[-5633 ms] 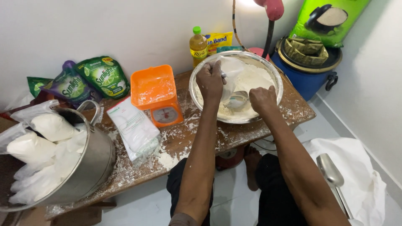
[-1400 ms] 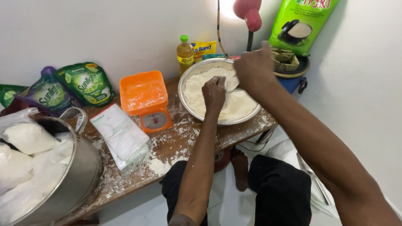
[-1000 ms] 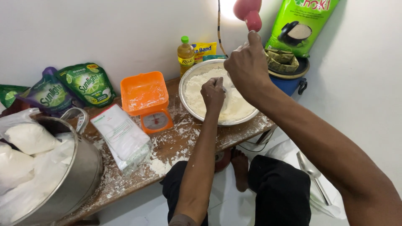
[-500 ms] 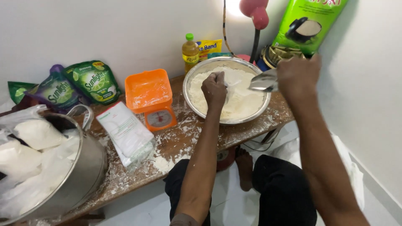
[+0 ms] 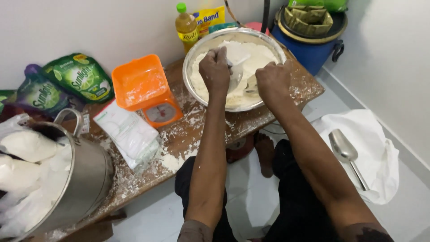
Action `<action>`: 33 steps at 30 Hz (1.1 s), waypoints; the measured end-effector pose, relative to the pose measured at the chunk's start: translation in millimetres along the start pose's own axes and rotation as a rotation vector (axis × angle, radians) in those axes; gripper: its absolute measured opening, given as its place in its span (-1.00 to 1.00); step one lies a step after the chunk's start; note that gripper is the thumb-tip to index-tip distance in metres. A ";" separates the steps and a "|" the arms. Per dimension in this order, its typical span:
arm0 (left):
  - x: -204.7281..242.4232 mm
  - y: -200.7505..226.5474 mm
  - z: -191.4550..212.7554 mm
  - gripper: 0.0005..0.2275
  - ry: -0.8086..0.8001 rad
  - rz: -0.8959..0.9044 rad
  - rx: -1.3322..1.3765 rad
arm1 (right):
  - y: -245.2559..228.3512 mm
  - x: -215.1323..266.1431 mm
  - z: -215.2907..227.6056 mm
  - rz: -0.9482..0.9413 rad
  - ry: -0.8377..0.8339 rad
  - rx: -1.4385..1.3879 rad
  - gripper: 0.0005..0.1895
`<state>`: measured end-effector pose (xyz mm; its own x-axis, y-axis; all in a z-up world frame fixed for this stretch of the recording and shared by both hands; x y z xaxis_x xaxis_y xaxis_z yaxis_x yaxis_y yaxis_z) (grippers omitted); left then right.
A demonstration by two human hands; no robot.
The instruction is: Measuring and bagging white powder using a scoop and a digital scale
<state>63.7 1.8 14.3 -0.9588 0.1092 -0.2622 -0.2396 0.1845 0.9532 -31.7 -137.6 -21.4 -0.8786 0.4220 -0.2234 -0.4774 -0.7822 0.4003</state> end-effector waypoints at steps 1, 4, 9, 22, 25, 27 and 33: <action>1.0 -1.9 1.0 -0.81 0.005 0.006 -0.004 | -1.1 2.0 -2.2 0.007 -0.005 -0.001 -0.81; 0.0 4.0 2.7 -0.81 0.004 -0.012 0.042 | 3.7 3.9 3.3 -0.010 -0.030 -0.003 -0.78; 0.8 0.6 -1.4 -0.83 -0.077 0.104 0.126 | 11.5 7.2 -16.4 0.017 -0.166 0.053 -0.89; 1.1 2.9 -0.7 -0.82 -0.086 0.122 0.122 | -5.6 8.4 -20.1 0.091 -0.307 0.100 -0.86; 1.3 0.7 -2.1 -0.82 -0.099 0.121 0.149 | -6.8 5.4 -30.8 0.072 -0.358 0.041 -0.87; 2.3 0.6 -2.6 -0.82 -0.109 0.130 0.168 | -8.1 7.3 -34.2 0.076 -0.360 0.011 -0.92; 3.2 -0.3 -5.0 -0.83 -0.115 0.117 0.172 | -5.1 10.7 -29.9 0.087 -0.350 0.005 -0.92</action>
<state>59.9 -2.9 14.0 -0.9526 0.2481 -0.1760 -0.0887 0.3270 0.9408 -38.4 -142.8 -52.4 -0.8644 0.4861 0.1289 -0.4003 -0.8202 0.4087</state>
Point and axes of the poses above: each hand's wrist, its own x-axis away from the middle knuckle, its own z-axis out of the back of the hand, y = z × x, the point moved 7 cm from there along -x, towards the middle knuckle, and after that the axes turned 8 degrees about x, right-handed, at the moved point
